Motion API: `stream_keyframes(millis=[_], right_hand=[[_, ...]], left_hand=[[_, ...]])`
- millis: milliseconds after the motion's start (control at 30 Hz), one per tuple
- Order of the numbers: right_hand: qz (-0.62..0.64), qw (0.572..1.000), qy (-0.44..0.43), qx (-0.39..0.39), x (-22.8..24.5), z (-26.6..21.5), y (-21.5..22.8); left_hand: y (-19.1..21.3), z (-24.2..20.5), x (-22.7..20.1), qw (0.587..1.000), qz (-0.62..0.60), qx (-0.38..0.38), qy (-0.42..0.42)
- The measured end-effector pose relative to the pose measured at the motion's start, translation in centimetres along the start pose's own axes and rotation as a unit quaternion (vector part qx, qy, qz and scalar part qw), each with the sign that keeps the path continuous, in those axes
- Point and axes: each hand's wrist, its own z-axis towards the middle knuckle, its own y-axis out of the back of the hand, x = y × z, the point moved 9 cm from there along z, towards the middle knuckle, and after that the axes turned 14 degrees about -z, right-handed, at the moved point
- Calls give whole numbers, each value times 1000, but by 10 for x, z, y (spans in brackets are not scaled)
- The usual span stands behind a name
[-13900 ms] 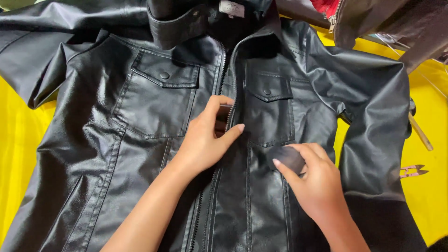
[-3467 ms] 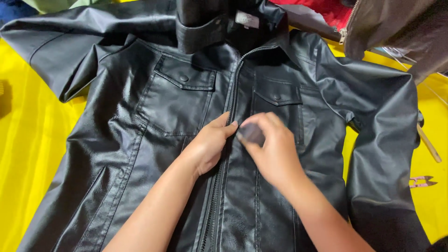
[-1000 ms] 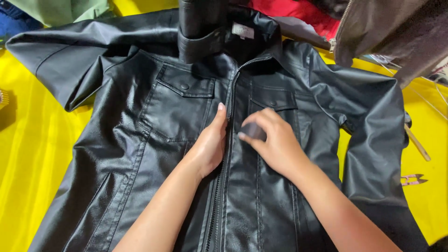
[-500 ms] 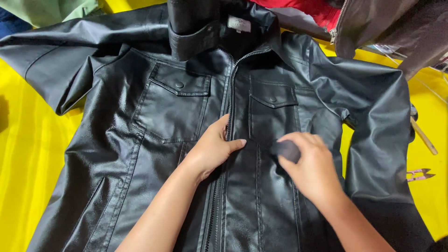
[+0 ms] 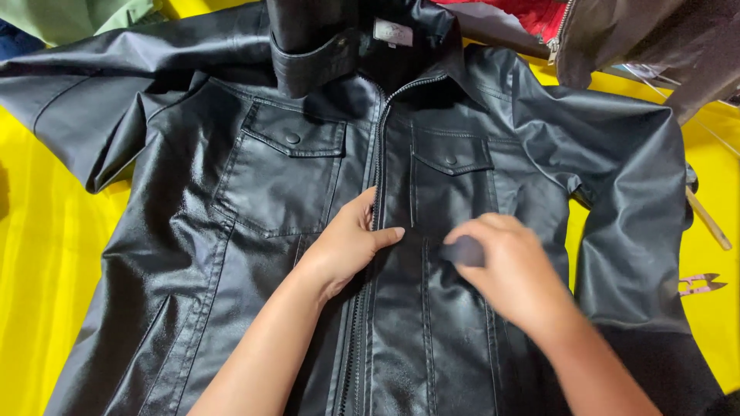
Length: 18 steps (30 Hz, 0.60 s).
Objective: The person uses a dark sponge to rub and clean the front surface of a black leather jacket laid flat on a yellow table. The person wipes the zipper area, the chest pockets, and the lower front panels of the jacket.
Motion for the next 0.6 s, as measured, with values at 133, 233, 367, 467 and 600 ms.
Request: stream_keyframes(millis=[133, 233, 367, 467, 600], right_hand=[[-107, 990, -93, -17, -66, -10, -5], [-98, 989, -106, -42, -40, -14, -5], [36, 995, -93, -3, 9, -15, -1], [-128, 973, -157, -108, -43, -25, 12], [-37, 991, -115, -59, -13, -29, 4]], left_hand=[[3, 3, 3, 1000, 6, 0, -1], [-4, -1, -1, 1000, 14, -2, 9], [-12, -8, -6, 999, 39, -13, 15], [-10, -12, -11, 998, 51, -19, 12], [-5, -8, -5, 999, 49, -18, 15]])
